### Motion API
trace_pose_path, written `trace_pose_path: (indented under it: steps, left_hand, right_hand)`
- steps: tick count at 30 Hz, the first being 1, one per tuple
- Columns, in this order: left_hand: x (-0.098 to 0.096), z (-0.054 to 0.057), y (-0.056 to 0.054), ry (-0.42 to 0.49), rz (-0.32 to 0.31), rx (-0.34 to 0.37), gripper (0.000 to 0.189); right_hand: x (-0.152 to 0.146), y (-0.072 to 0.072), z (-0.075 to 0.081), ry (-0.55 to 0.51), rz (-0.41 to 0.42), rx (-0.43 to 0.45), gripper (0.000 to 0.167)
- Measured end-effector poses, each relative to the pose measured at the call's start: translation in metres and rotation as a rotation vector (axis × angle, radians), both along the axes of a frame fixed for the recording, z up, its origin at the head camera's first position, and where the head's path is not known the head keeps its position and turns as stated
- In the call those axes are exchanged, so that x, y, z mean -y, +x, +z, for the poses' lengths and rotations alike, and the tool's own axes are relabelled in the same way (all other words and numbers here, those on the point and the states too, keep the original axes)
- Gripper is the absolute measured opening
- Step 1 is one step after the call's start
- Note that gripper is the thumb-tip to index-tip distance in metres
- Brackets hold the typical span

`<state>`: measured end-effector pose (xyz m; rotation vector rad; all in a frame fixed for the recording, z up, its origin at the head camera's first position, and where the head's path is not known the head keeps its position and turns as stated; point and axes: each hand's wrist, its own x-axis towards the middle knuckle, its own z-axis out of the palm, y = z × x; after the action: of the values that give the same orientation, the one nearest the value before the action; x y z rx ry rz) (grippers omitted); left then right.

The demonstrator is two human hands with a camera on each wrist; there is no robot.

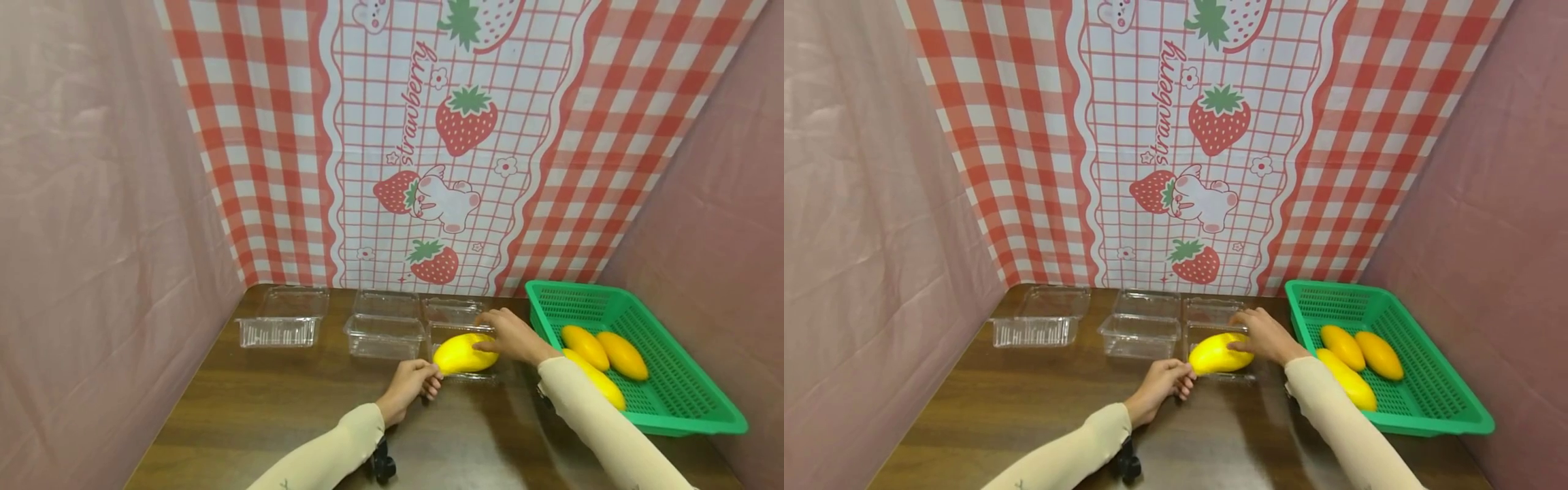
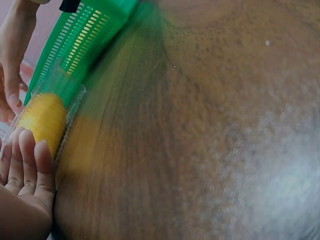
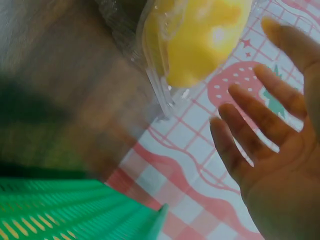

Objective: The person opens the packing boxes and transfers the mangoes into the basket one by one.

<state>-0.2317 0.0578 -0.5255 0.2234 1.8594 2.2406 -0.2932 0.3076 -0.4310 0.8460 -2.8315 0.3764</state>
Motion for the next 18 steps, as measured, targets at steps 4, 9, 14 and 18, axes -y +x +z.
trace_pose_path:
  steps: [4,9,14,18]
  left_hand:
    - [0.001,0.0,-0.001,0.001,-0.004,0.003,0.025]
    - [0.003,0.0,-0.002,0.004,-0.014,0.006,0.024]
    - [0.002,0.0,-0.002,-0.001,-0.022,0.008,0.023]
    - [0.002,0.001,-0.001,-0.008,-0.025,0.001,0.025]
  right_hand:
    - [0.002,0.006,0.001,0.052,0.063,0.032,0.051]
    - [0.008,0.01,-0.003,0.102,0.11,0.008,0.059]
    - [0.012,0.01,-0.009,0.14,0.106,-0.042,0.061]
    - [0.012,0.008,-0.012,0.165,0.092,-0.046,0.061]
